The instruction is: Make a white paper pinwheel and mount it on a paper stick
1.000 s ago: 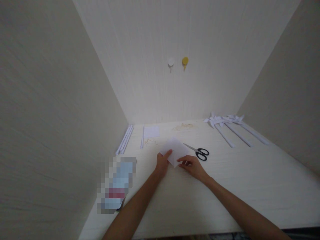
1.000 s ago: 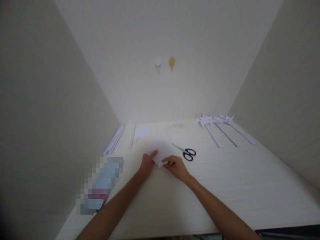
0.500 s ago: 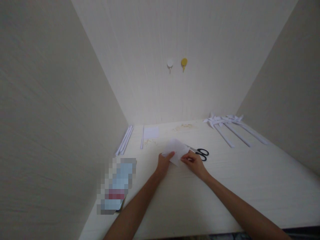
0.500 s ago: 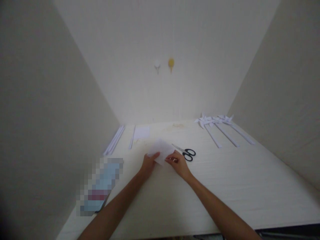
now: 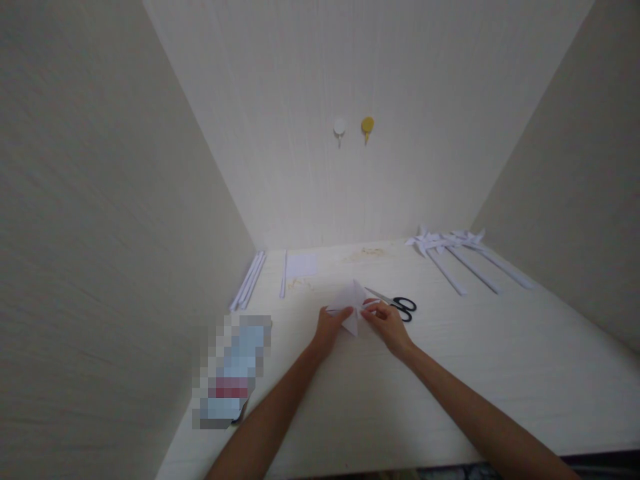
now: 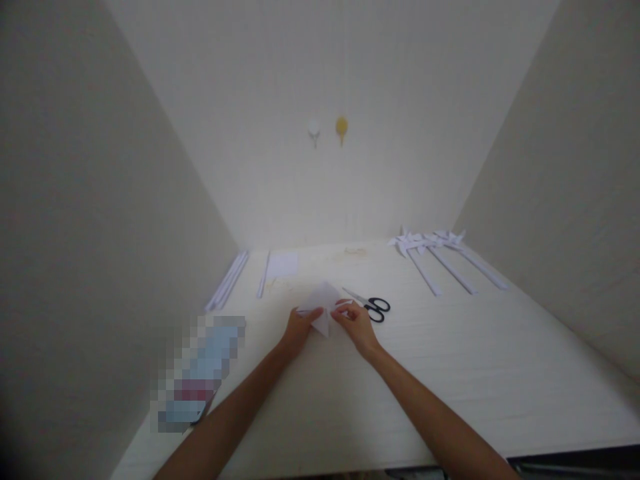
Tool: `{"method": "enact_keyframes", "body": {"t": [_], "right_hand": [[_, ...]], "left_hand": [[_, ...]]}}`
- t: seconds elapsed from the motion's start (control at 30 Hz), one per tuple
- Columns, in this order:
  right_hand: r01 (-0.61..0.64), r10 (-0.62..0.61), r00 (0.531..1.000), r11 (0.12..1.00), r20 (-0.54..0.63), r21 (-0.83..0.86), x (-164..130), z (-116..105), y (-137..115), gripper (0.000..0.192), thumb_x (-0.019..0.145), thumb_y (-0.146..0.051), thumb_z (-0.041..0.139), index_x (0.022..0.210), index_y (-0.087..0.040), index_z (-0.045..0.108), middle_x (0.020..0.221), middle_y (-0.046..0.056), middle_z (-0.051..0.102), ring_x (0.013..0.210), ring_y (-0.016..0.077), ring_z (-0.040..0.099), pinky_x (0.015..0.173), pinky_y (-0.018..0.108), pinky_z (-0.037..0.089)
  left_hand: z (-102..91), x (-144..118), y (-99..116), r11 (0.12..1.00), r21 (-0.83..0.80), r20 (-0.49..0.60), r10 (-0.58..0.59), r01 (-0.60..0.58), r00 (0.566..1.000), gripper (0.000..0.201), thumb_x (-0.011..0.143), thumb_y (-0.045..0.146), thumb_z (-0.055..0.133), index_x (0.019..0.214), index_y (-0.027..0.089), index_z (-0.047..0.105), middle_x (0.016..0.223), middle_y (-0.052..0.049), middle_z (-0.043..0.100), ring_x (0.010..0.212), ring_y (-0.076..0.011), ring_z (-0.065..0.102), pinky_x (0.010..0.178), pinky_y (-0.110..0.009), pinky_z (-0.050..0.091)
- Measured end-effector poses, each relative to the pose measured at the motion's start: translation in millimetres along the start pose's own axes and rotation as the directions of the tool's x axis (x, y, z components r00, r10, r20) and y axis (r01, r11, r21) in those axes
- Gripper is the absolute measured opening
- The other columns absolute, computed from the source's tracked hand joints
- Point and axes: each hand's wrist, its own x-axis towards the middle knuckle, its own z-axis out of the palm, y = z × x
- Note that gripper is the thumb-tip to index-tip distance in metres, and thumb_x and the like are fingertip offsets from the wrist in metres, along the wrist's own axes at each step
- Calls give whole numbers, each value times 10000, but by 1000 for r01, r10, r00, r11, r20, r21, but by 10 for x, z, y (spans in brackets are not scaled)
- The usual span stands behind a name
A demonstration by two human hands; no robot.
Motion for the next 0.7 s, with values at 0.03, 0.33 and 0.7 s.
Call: {"method": "enact_keyframes", "body": {"t": [0.03,0.33,0.7], "right_hand": [[-9,9,1000,1000,-5,-1,-2,6,2,226,648,-386,648,641,-162,627,962,84,587,848,195,552,727,312,416],[-74,75,996,997,-47,8,1,52,-12,224,606,-375,668,600,-153,638,908,80,594,727,171,539,593,271,394],[-89,91,993,996,-75,29,-2,72,-39,229,584,-385,678,586,-158,644,858,58,601,598,125,497,520,244,365]], "left_hand": [[-1,0,2,1000,3,2,3,-3,1000,218,554,289,702,683,116,672,669,-34,683,601,-167,598,594,-266,456],[6,3,-1,1000,-2,20,5,-5,1000,243,549,280,707,703,96,674,686,-47,684,611,-173,602,605,-277,463],[9,3,3,1000,7,-5,-4,4,1000,253,526,273,721,693,90,670,661,-47,680,598,-170,602,599,-280,463]]}}
